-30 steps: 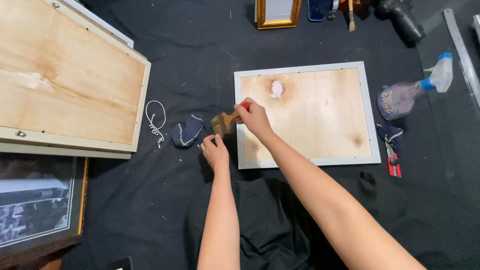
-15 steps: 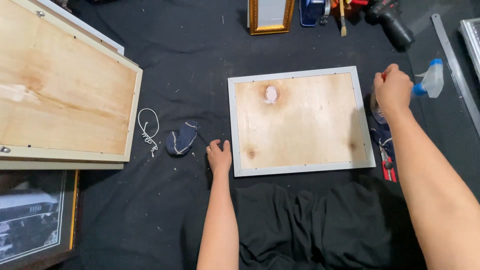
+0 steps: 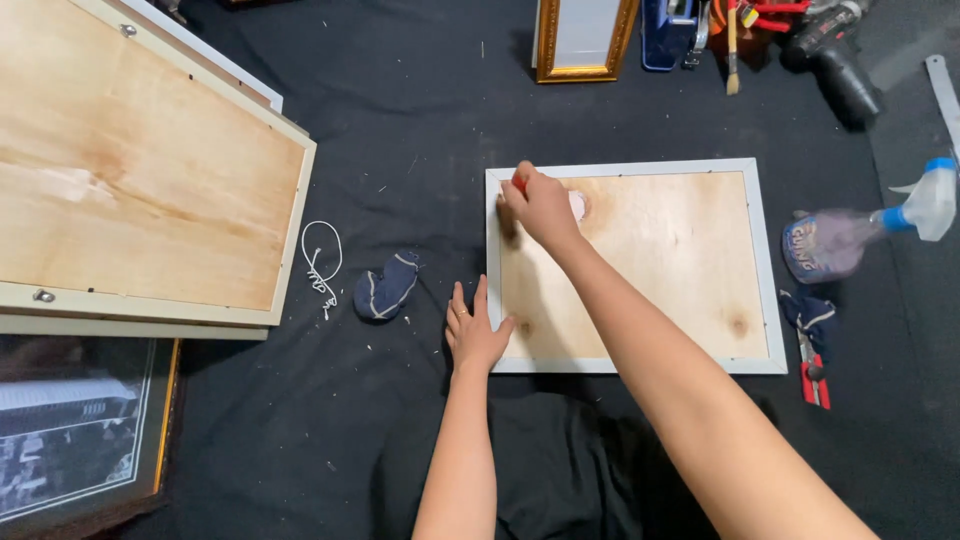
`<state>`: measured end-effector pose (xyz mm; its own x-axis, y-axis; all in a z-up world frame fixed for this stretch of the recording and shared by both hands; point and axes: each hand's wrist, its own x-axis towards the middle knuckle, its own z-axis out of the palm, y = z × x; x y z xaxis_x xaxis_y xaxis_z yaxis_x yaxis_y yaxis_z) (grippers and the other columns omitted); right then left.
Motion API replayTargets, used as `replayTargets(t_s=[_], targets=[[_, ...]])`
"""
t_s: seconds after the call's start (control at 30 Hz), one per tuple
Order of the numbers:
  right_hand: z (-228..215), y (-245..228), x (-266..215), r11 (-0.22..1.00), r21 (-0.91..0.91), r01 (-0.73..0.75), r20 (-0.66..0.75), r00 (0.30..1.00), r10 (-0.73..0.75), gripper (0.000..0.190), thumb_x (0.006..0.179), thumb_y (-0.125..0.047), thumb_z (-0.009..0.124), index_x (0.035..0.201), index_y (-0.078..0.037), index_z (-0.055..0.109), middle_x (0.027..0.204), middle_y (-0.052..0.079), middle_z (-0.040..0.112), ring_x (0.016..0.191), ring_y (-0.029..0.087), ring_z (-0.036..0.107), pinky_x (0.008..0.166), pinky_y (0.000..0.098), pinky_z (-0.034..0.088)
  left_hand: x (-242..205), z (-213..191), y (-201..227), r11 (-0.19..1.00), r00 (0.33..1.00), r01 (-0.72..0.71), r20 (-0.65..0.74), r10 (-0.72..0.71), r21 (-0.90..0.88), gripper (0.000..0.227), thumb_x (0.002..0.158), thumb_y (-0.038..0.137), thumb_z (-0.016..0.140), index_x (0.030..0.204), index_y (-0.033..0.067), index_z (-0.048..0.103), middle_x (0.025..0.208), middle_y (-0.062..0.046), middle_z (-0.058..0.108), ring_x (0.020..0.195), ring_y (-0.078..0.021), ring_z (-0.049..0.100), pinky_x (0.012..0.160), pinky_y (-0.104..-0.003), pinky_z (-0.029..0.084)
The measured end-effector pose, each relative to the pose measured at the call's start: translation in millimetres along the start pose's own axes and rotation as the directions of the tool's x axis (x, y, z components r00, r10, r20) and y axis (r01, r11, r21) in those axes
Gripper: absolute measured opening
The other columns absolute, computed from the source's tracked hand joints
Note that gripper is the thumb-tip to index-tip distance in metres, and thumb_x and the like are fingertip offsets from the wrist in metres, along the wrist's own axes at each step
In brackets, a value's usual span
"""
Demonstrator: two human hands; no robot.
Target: Assembling a large picture frame by cleaning the glass, inserting a mat and backing board, and cleaning the front.
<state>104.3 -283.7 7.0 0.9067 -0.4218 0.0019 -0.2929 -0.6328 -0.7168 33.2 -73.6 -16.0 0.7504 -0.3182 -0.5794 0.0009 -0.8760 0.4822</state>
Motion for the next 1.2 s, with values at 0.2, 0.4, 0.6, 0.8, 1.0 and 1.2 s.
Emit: replayTargets(t_s=[0.2,0.4,0.6,0.8,1.0,1.2], targets=[[-27,55,34,0.752,0.639,-0.161,-0.029,0.972,0.233,0.024,0.102,-0.023,0.065,0.103,0.001,0.059,0.090,0.027,0.072,0.082,0.033,0.077,0.070,0.0377,0.068,18,17,-10,0.997,0.997,0.034,0.074,-0.040,0.075,0.089,0.098,0.063,0.052,0.166,0.0365,0.001,0.172,-0.011,-0.016,0.159,-0.0365,-0.010,0.127,-0.056,0.005],[-162,185,15,0.957,-0.087,-0.276,-0.362,0.904,0.228,0.032,0.101,-0.040,0.074,0.103,-0.008,0.070,0.091,0.017,0.073,0.096,0.041,0.070,0.082,0.0530,0.055,38,32,-17,0.991,0.987,0.065,0.139,-0.081,0.117,0.092,0.100,0.060,0.049,0.165,0.0343,-0.011,0.169,-0.011,-0.029,0.156,-0.0389,-0.022,0.125,-0.060,-0.005],[-258,267,22,0.739,-0.584,-0.336,-0.436,0.898,0.064,0.025,0.110,-0.025,0.073,0.112,0.000,0.071,0.090,0.025,0.073,0.088,0.045,0.075,0.069,0.0525,0.063,43,32,-14,0.987,0.975,0.092,0.189,-0.116,0.132,0.092,0.102,0.058,0.047,0.164,0.0341,-0.018,0.166,-0.010,-0.036,0.154,-0.0388,-0.028,0.123,-0.061,-0.011],[-142,208,46,0.739,-0.664,-0.113,-0.255,0.963,-0.082,0.024,0.103,-0.027,0.067,0.102,-0.004,0.063,0.083,0.020,0.072,0.079,0.044,0.075,0.073,0.0535,0.059,45,35,-17,0.991,0.976,0.092,0.187,-0.110,0.102,0.093,0.102,0.057,0.048,0.164,0.0342,-0.017,0.165,-0.010,-0.038,0.153,-0.0395,-0.029,0.123,-0.061,-0.012],[-4,34,67,0.915,-0.390,0.102,-0.120,0.980,-0.160,0.018,0.096,-0.022,0.066,0.100,-0.006,0.060,0.085,0.019,0.072,0.081,0.044,0.075,0.074,0.0550,0.058,47,34,-20,0.993,0.975,0.088,0.196,-0.101,0.072,0.094,0.101,0.058,0.049,0.163,0.0357,-0.018,0.164,-0.009,-0.040,0.152,-0.0392,-0.031,0.122,-0.061,-0.014],[18,-34,69,0.972,0.232,-0.043,-0.013,0.999,0.047,0.023,0.097,-0.038,0.064,0.088,-0.017,0.060,0.065,-0.003,0.072,0.066,0.018,0.076,0.075,0.0348,0.059,41,26,-16,0.995,0.974,0.089,0.204,-0.097,0.047,0.092,0.101,0.055,0.050,0.163,0.0374,-0.016,0.165,-0.007,-0.039,0.153,-0.0380,-0.029,0.123,-0.061,-0.012]])
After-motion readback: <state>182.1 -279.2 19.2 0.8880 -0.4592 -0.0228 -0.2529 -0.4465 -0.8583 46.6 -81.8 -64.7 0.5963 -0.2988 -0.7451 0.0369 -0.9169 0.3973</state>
